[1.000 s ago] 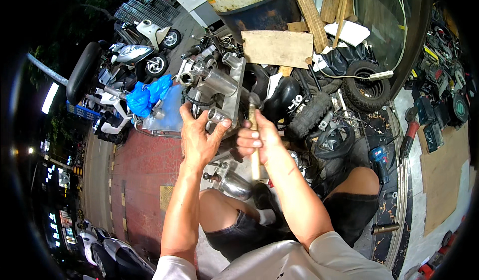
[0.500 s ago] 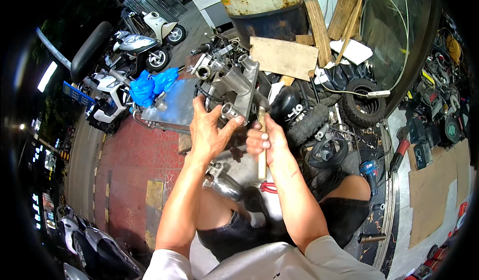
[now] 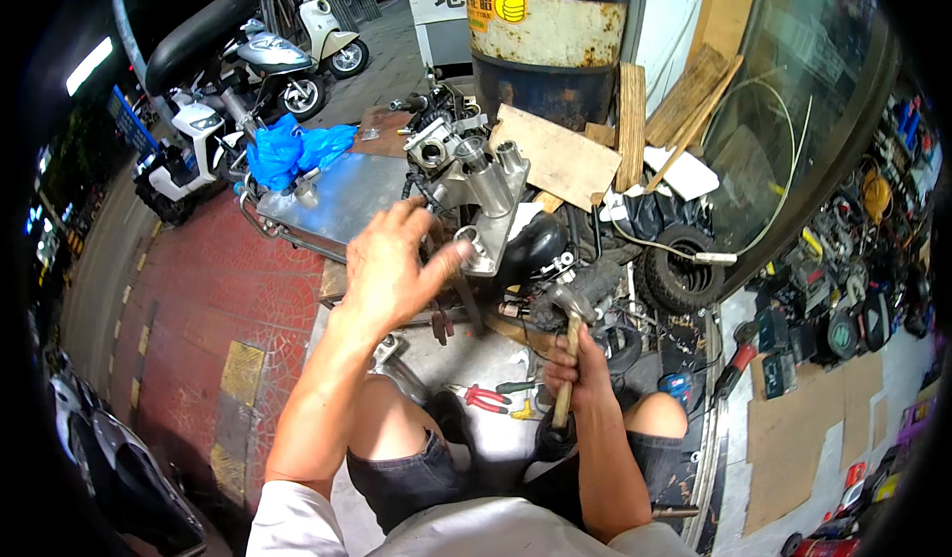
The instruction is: The person works on a motorcycle engine, initially using a tool on the bike's frame. They then move to a workbench, unpack a small plastic bag, and use a hammer to tap a metal component into a cylinder block. The person continues to assemble and adjust the engine parts using various tools.
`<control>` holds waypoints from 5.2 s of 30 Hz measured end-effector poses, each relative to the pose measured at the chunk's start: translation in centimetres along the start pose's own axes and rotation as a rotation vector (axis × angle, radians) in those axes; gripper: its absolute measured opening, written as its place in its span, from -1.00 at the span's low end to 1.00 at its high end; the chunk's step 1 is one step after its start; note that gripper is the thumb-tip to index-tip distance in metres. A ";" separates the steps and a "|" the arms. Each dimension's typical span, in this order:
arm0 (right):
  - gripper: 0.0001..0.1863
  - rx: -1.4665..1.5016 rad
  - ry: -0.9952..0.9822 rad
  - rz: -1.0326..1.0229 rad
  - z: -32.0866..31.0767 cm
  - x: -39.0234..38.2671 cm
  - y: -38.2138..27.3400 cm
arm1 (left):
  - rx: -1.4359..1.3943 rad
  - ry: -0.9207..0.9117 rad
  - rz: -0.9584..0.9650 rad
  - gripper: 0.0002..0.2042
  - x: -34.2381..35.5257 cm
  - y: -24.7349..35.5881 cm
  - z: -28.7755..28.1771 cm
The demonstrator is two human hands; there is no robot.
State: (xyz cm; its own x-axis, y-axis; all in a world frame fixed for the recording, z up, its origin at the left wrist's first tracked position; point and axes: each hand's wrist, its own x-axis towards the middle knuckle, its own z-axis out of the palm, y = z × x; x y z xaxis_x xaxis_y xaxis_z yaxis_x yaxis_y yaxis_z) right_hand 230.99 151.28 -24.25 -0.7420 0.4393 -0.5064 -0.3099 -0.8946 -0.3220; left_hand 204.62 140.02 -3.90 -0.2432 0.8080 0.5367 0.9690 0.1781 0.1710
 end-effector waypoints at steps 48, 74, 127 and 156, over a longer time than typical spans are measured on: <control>-0.58 -2.701 0.156 -0.867 38.7 -5.0 -13.5 | -2.208 -0.258 -0.814 0.09 4.3 1.2 12.3; -0.52 -2.351 0.253 -1.079 40.4 -6.3 -13.3 | -2.032 -0.206 -0.827 -0.13 5.4 0.4 13.4; -0.46 -2.595 0.368 -0.912 36.5 -4.4 -12.0 | -2.182 -0.224 -0.707 -0.24 3.9 0.0 13.6; -0.53 -2.668 0.340 -0.923 38.5 -3.6 -12.0 | -2.169 -0.202 -0.784 -0.18 4.0 1.5 13.1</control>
State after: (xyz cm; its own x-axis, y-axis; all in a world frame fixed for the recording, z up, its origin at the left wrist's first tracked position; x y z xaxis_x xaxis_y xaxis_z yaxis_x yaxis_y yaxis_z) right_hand 214.47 157.26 12.25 -0.8039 0.5724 0.1617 0.5888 0.8043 0.0802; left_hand 205.63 150.83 -12.31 -0.2761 0.9573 -0.0852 -0.7652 -0.1653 0.6222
